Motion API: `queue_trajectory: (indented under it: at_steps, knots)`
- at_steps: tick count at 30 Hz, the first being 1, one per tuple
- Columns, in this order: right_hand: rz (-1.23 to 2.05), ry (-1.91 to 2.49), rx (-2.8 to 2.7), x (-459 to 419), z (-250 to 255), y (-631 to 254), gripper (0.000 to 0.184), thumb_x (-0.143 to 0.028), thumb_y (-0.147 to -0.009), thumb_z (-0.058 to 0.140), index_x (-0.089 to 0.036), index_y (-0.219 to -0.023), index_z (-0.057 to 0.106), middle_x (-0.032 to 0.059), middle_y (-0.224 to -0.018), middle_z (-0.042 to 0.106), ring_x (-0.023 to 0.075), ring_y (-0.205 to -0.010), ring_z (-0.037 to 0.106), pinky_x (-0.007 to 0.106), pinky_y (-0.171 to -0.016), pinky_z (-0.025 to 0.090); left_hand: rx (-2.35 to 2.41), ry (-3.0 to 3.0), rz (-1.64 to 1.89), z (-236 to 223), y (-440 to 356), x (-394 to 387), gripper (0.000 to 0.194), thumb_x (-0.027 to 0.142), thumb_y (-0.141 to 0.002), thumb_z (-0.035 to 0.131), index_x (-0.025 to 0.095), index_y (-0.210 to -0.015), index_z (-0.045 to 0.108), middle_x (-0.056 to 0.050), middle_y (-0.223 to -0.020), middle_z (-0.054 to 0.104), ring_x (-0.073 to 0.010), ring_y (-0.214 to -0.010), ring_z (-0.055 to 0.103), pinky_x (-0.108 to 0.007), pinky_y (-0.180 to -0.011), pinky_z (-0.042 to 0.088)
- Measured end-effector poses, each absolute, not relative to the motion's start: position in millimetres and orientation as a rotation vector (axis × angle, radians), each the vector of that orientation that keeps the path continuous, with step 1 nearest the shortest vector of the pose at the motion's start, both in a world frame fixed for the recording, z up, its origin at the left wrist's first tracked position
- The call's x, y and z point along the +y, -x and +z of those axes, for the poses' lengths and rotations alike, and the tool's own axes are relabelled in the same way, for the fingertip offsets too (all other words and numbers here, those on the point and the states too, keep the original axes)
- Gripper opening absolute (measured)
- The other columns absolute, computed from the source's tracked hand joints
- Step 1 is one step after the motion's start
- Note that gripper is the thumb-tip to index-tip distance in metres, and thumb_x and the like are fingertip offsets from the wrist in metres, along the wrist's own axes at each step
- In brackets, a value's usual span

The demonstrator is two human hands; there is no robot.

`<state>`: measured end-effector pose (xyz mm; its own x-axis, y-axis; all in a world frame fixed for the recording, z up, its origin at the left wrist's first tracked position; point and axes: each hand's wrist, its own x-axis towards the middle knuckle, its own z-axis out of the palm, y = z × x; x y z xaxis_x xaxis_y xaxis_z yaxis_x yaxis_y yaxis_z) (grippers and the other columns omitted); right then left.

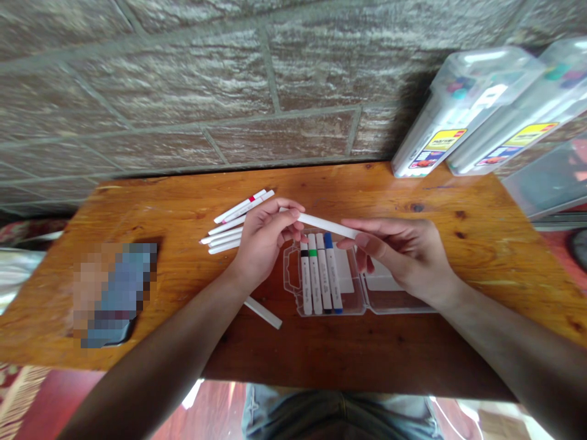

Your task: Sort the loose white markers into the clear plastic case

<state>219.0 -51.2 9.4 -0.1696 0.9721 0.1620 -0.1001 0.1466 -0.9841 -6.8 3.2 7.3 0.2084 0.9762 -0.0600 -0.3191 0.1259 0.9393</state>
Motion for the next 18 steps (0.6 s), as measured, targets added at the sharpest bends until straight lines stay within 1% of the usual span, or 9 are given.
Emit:
queue_trajectory:
  at_steps: [6,11,16,18]
  knots:
    - [1.301,0.908,-1.351,-52.0,12.6,-219.4,0.024,-0.026,-0.097,0.078,-0.033,-0.119,0.084,0.0029,-0.085,0.086,0.0097,-0.05,0.069,0.021,-0.048,0.06,0.849,-0.96,1.146,7.4,7.9,3.1,0.006,0.022,-0.082,0.077,0.017,-0.085,0.076,0.003,-0.065,0.066,-0.0092,-0.055,0.063,-0.022,-0.057,0.061]
    - [1.327,0.879,-1.357,-51.9,14.3,-219.4,0.024,-0.032,-0.098,0.077,-0.034,-0.121,0.084,0.0054,-0.092,0.086,0.0107,-0.052,0.071,0.021,-0.049,0.06,0.853,-0.953,1.146,8.1,8.5,2.6,0.005,0.021,-0.082,0.076,0.017,-0.085,0.076,0.003,-0.064,0.066,-0.0086,-0.053,0.062,-0.022,-0.057,0.061]
    - [1.334,0.884,-1.349,-53.0,13.3,-221.7,0.025,-0.031,-0.098,0.076,-0.032,-0.122,0.084,0.0059,-0.09,0.086,0.0111,-0.052,0.071,0.022,-0.049,0.061,0.836,-0.958,1.153,8.2,7.8,2.4,0.004,0.02,-0.082,0.075,0.017,-0.085,0.076,0.003,-0.064,0.066,-0.0084,-0.053,0.061,-0.023,-0.057,0.061]
    - [1.336,0.886,-1.349,-52.9,12.7,-222.0,0.024,-0.03,-0.098,0.076,-0.031,-0.121,0.084,0.0067,-0.093,0.086,0.011,-0.052,0.071,0.022,-0.05,0.061,0.833,-0.959,1.153,7.9,7.4,2.3,0.004,0.02,-0.082,0.075,0.017,-0.085,0.076,0.003,-0.064,0.066,-0.0083,-0.052,0.061,-0.023,-0.057,0.061]
